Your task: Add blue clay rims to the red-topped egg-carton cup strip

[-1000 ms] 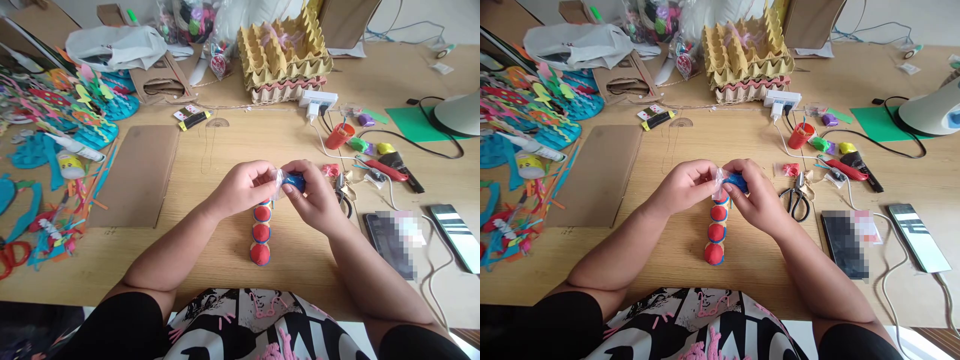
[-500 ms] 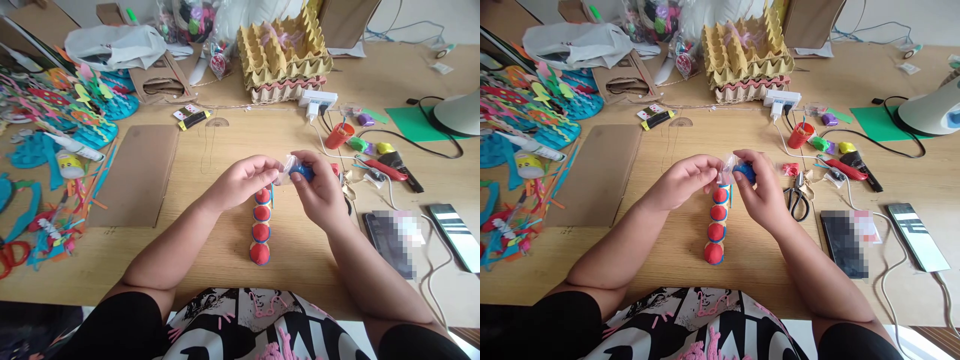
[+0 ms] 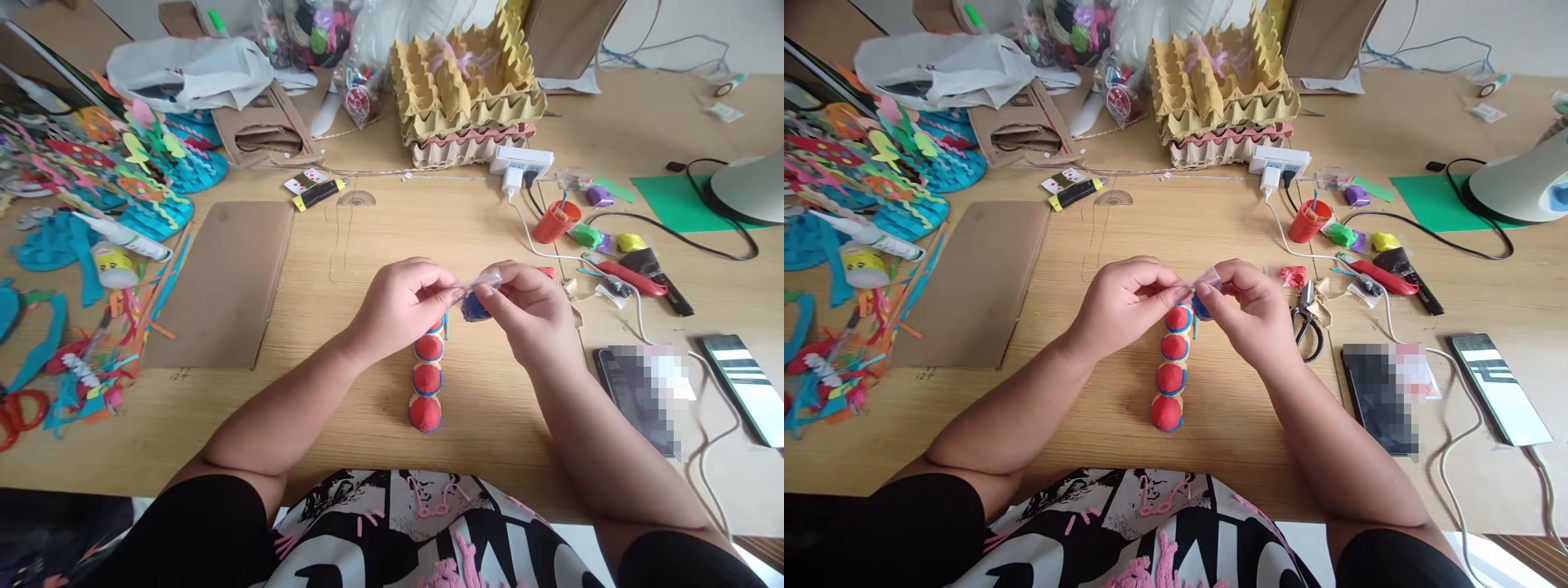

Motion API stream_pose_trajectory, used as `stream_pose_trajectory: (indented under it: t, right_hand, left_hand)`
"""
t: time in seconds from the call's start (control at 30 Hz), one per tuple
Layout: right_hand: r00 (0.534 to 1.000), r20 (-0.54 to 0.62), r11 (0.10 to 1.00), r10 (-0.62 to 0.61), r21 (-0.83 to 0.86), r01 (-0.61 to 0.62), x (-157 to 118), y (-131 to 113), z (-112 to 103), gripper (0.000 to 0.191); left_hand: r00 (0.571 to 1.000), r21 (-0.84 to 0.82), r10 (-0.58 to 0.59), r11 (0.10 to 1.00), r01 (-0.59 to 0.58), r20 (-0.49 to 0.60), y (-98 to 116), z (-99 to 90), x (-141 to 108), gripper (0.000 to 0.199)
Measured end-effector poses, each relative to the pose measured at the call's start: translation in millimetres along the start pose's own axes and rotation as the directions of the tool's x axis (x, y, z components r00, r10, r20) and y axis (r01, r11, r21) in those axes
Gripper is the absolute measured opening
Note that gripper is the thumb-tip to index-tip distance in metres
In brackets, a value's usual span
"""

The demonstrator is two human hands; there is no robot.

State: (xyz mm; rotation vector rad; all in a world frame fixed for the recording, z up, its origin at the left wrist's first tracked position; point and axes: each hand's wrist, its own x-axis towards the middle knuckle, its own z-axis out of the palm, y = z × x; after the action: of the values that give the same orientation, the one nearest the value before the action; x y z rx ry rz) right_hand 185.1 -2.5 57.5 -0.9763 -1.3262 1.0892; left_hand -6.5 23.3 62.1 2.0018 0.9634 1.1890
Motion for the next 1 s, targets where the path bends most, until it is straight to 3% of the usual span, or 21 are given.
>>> stream_pose_trajectory:
  t: [0.13, 0.3, 0.5, 0.6, 0.7, 0.83, 0.93, 1.0]
  right_hand:
    - [0.999, 0.018, 0.999, 0.032, 0.01, -0.032, 0, -2, 0, 0.012]
    - [0.999, -0.025, 0.982, -0.042, -0.188, 0.037, 0, 2, -6, 0.023]
    - [0.995, 0.097, 0.956, -0.019, -0.29, 0.046, 3, -3, -8, 0.026]
    - [0.993, 0.104, 0.941, -0.051, -0.329, 0.083, 4, -3, -7, 0.028]
    - [0.997, 0.055, 0.945, -0.056, -0.318, 0.071, 3, 3, -7, 0.028]
    - [0.995, 0.049, 0.98, 0.084, -0.185, -0.074, 3, 7, -5, 0.036]
    - [0.991, 0.073, 0.977, 0.111, -0.19, -0.095, 2, 3, -3, 0.041]
    - [0.994, 0.108, 0.961, 0.015, -0.275, 0.015, 2, 0, -3, 0.04]
  left_hand:
    - [0.999, 0.006, 0.041, 0.999, -0.041, -0.031, 2, 1.6, -2, 0.021]
    - [0.999, -0.005, 0.015, 1.0, -0.015, 0.036, 2, 0.8, -1, 0.016]
    - [0.991, 0.099, 0.122, 0.987, -0.127, 0.058, -3, -1.0, 0, 0.021]
    - [0.987, 0.1, 0.154, 0.983, -0.157, 0.039, -6, 0.2, 0, 0.023]
    - [0.994, 0.057, 0.076, 0.995, -0.081, 0.081, -7, 0.9, 0, 0.021]
    - [0.979, 0.007, -0.001, 1.0, 0.0, 0.205, -9, 0.5, 0, 0.015]
    - [0.974, 0.019, 0.079, 0.996, -0.085, 0.212, -11, 1.6, -1, 0.029]
    - [0.973, 0.015, 0.143, 0.989, -0.149, 0.18, -13, 3.2, -2, 0.03]
